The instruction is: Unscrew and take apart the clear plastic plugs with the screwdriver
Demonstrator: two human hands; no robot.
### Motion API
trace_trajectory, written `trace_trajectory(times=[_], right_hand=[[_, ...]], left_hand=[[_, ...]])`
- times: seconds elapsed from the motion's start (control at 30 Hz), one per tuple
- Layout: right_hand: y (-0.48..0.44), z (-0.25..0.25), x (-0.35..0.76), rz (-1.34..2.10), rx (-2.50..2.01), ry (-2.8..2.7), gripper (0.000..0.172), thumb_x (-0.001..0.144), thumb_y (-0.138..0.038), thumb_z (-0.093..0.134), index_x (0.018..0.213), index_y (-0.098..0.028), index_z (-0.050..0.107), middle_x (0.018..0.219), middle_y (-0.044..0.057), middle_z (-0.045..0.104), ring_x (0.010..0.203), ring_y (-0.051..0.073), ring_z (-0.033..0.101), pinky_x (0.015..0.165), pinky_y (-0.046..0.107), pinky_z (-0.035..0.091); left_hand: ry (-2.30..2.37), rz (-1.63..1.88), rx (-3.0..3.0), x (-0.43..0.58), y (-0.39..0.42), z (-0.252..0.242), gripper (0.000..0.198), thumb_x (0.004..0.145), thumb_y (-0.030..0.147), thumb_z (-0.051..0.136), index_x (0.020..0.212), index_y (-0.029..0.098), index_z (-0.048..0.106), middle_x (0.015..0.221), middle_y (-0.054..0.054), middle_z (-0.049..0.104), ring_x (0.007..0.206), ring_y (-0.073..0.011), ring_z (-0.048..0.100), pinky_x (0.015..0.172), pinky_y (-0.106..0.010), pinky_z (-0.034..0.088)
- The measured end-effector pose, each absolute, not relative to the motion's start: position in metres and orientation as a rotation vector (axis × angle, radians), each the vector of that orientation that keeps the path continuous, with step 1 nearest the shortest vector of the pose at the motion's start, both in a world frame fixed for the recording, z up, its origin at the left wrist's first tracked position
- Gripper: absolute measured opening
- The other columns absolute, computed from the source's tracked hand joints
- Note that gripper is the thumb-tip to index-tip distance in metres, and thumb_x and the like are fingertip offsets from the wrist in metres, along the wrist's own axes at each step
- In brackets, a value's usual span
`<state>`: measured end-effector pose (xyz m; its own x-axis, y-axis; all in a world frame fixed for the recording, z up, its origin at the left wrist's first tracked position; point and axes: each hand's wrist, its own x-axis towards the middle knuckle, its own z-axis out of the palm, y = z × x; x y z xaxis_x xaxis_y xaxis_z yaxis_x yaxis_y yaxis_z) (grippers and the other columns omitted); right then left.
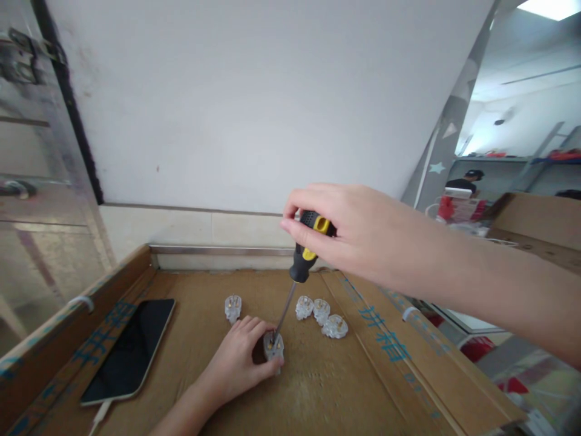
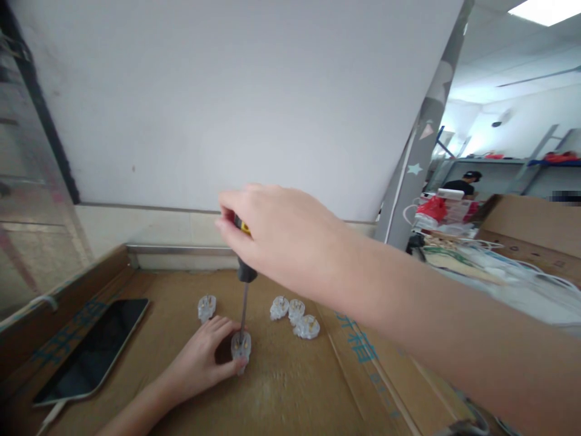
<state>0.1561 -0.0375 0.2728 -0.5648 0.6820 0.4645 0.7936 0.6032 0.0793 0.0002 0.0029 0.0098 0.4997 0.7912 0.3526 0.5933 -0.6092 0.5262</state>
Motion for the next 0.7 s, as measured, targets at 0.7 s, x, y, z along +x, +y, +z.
trace_trajectory(times=[0.7], right_hand=[[-0.0419, 0.2703, 0.1613, -0.408, -1.259, -2.510, 0.025, 0.078, -0.021, 0.049, 0.102, -0.028, 0.053, 0.101, 0.000, 0.048, 0.050, 0.005, 0.043, 0.052, 0.024, 0.034]], left_hand=[[1.148, 0.832, 2.378, 0.0010, 0.0033, 0.0128, 0.033, 0.069, 0.038, 0.066, 0.096, 0.020, 0.060, 0.092, -0.005, 0.063, 0.087, -0.0238, 0.056, 0.079, -0.036, 0.042]])
